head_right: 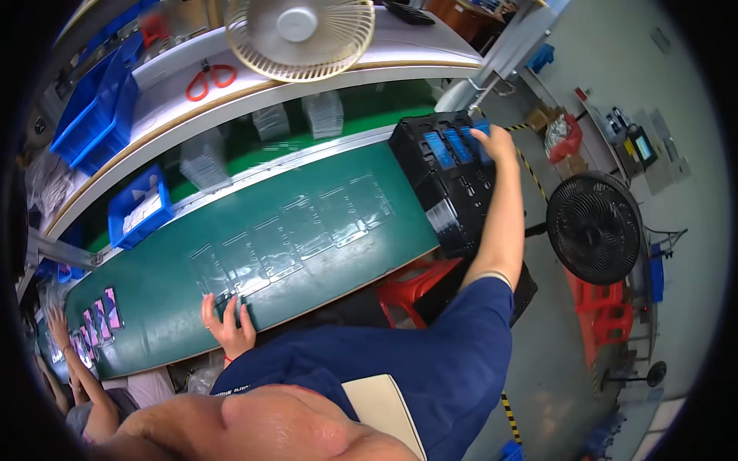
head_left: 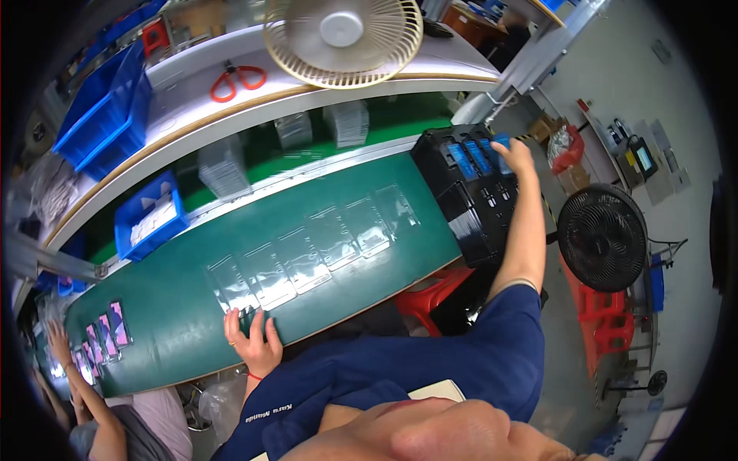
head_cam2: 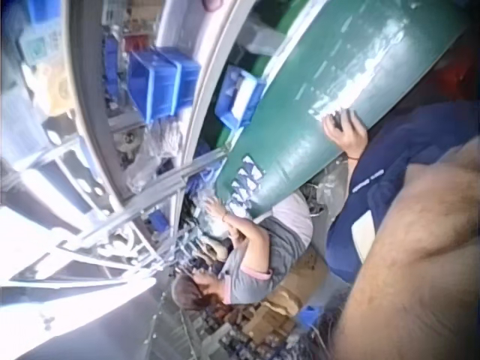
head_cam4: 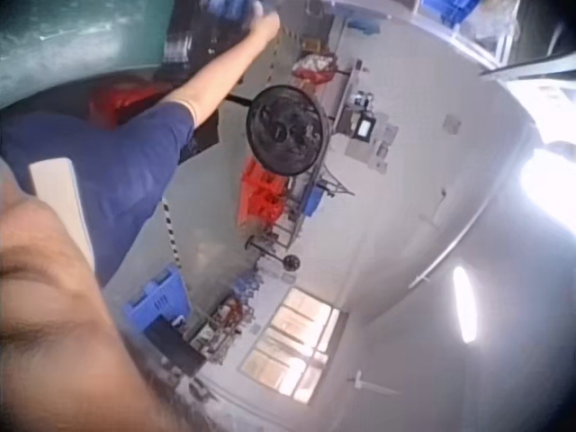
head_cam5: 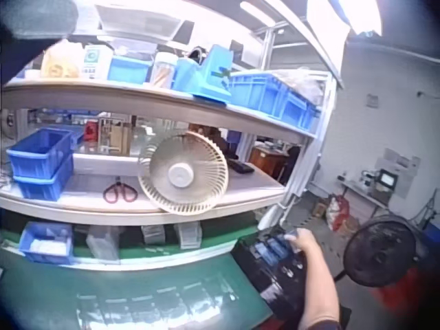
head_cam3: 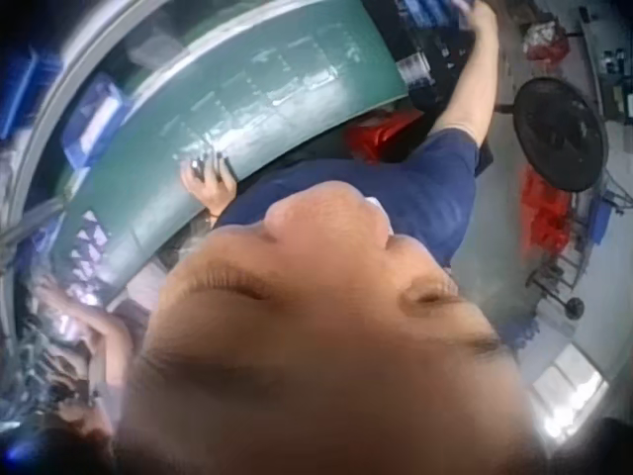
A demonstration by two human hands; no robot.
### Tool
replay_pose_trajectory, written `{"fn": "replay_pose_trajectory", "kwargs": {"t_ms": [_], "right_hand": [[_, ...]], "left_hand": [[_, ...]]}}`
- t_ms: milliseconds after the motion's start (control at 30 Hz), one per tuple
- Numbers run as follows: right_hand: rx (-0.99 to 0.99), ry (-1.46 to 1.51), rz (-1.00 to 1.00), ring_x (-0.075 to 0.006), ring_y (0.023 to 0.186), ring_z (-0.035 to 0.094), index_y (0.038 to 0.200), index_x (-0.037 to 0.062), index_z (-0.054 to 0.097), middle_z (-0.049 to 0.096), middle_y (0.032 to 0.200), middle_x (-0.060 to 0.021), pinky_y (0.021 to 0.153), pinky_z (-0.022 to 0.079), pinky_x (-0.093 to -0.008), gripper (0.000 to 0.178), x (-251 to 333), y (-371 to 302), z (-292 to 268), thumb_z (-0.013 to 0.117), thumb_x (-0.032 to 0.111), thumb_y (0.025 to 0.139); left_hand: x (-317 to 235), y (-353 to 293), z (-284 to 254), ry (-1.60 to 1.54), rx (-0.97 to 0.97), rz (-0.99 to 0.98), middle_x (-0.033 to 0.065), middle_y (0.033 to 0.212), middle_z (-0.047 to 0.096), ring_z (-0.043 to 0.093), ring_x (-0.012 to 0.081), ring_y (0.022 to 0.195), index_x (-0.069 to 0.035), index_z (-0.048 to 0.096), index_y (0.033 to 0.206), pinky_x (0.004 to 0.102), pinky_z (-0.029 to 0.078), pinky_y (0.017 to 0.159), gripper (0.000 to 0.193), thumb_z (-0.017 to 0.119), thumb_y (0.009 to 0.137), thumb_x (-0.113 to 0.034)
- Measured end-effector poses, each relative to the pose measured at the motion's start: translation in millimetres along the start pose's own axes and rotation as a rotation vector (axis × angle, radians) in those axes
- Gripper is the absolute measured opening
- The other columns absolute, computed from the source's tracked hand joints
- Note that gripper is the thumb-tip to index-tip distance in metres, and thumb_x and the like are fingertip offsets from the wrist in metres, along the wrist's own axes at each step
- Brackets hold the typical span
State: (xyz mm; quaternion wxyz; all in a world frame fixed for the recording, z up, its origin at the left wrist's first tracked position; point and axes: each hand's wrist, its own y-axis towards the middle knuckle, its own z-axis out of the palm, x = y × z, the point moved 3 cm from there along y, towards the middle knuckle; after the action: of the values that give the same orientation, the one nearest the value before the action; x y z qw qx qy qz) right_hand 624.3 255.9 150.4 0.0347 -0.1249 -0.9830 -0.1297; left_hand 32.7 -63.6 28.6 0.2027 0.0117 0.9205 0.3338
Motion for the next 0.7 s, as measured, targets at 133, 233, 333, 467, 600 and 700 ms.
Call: {"fn": "replay_pose_trajectory", "kwargs": {"t_ms": [133, 233, 333, 467, 600, 700], "right_hand": [[0.126, -0.019, 0.064, -0.0381, 0.103, 0.059, 0.099, -0.0025, 0.064, 0.063, 0.105, -0.0248, 0.086, 0.047, -0.0451, 0.07, 6, 27, 24, 0.065, 0.062, 0.073], [0.209, -0.088, 0.153, -0.0366, 0.104, 0.06, 0.1, -0.004, 0.063, 0.063, 0.106, -0.0244, 0.086, 0.048, -0.0433, 0.075, 33, 24, 12, 0.069, 0.063, 0.068], [0.275, -0.157, 0.211, -0.0337, 0.108, 0.059, 0.106, -0.002, 0.062, 0.062, 0.113, -0.0225, 0.089, 0.047, -0.0423, 0.081, 34, 26, 0, 0.072, 0.066, 0.062], [0.274, -0.128, 0.214, -0.0319, 0.112, 0.057, 0.114, -0.002, 0.058, 0.059, 0.118, -0.0222, 0.093, 0.044, -0.0415, 0.09, 18, 25, 8, 0.074, 0.067, 0.058], [0.169, -0.128, 0.097, -0.0338, 0.105, 0.061, 0.102, 0.0004, 0.064, 0.063, 0.109, -0.0223, 0.088, 0.046, -0.0426, 0.083, 30, 20, 6, 0.07, 0.071, 0.06], [0.127, -0.295, 0.036, -0.0335, 0.102, 0.062, 0.097, 0.0045, 0.068, 0.067, 0.103, -0.0176, 0.083, 0.048, -0.0448, 0.075, 57, 16, -7, 0.064, 0.072, 0.065]], "left_hand": [[-1, 1, 4, 0.012, -0.035, 0.012, 0.0221, 0.127, 0.044, 0.043, 0.0422, 0.117, -0.001, 0.065, 0.097, 0.0497, 0.038, 0.097, 0.021, 0.067, 0.077, -0.006], [-2, 1, 4, 0.028, -0.052, 0.003, 0.0218, 0.126, 0.045, 0.044, 0.0415, 0.116, 0.0, 0.065, 0.096, 0.0483, 0.038, 0.097, 0.02, 0.067, 0.077, -0.005], [-2, 1, 6, 0.007, -0.059, -0.003, 0.0215, 0.125, 0.046, 0.046, 0.0408, 0.115, 0.0, 0.065, 0.094, 0.0471, 0.039, 0.096, 0.018, 0.067, 0.076, -0.004], [-3, 2, 7, -0.016, -0.051, 0.009, 0.021, 0.124, 0.047, 0.046, 0.04, 0.114, 0.0, 0.065, 0.092, 0.0463, 0.04, 0.095, 0.017, 0.067, 0.076, -0.003], [-1, 1, 3, -0.005, -0.051, -0.008, 0.0207, 0.123, 0.048, 0.047, 0.0399, 0.113, 0.0, 0.066, 0.092, 0.0465, 0.04, 0.095, 0.017, 0.067, 0.075, -0.002], [-1, 1, -3, -0.023, -0.079, -0.015, 0.0214, 0.118, 0.05, 0.049, 0.0402, 0.109, 0.0, 0.066, 0.089, 0.0459, 0.041, 0.094, 0.014, 0.067, 0.074, -0.002]]}}
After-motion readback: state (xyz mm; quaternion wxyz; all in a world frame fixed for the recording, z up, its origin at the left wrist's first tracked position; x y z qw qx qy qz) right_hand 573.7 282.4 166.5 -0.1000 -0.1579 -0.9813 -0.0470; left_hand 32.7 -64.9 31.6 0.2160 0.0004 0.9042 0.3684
